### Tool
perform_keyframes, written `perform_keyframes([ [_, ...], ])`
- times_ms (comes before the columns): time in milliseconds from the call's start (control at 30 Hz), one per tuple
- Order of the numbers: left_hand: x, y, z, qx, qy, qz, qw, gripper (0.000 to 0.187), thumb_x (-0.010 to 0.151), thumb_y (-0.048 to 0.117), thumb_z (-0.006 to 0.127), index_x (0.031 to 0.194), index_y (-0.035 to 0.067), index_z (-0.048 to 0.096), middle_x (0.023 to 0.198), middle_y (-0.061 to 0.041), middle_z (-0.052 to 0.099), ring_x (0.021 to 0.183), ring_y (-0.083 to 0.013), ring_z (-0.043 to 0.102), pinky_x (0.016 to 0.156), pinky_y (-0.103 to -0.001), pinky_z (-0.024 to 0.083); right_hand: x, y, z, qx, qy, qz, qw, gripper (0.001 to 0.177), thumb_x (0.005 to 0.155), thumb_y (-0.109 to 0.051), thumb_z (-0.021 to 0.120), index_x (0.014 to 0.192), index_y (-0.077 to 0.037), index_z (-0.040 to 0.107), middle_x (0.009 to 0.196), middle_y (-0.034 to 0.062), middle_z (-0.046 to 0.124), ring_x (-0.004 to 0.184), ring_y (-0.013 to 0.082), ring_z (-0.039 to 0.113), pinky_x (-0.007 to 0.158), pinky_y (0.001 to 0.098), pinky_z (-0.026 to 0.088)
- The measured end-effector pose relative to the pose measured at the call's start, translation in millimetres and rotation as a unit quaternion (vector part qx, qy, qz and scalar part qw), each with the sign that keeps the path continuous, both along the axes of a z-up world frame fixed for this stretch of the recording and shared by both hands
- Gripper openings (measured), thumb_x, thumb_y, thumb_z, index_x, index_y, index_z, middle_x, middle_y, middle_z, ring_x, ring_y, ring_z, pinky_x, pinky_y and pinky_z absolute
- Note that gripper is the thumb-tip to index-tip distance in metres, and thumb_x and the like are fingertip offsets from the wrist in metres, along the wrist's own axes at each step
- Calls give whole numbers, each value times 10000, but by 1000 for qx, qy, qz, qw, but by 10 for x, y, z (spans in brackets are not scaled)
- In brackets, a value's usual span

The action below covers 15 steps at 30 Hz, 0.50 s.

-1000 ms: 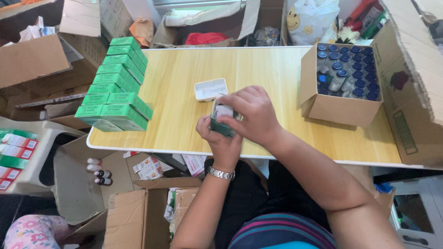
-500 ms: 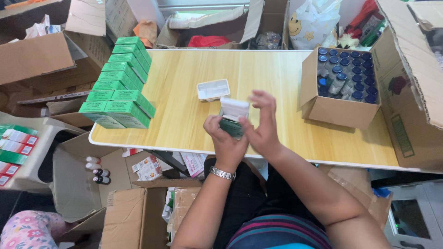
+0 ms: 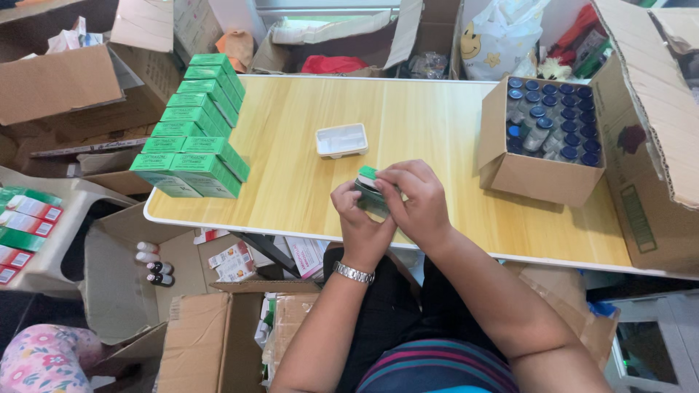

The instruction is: The person opens green medicine boxes, removes vials and paper inserts, places them into small white plastic trays, and stacks the closed boxes. The person also handles vials from a larger cardboard box and arranges them in trays on the table.

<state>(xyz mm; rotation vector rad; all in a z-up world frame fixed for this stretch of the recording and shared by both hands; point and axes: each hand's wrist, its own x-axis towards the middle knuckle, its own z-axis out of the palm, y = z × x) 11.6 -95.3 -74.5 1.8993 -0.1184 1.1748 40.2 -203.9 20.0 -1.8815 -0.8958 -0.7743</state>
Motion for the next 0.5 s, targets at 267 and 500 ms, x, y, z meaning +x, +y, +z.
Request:
perform_keyframes([
  [267,11,-15,-50,5,-6,21,1000,704,871,50,833,1331,110,304,1300,-190,431,1193,-341,513,1009,-455,498,-30,27,-113,-23,-42,-9,999,122,859,-53,788,952,-29,712,988,128,674,939,325,635,825,419,523],
  [500,-77,-18,72,8,25,2,1000,807,795,133,869,1416,169,354,1282,-216,416,1183,-375,499,965,-464,518,-63,-216,-224,1,21,93,995,322,903,-29,720,1219,18,673,1266,177,644,1188,355,623,1004,426,528],
])
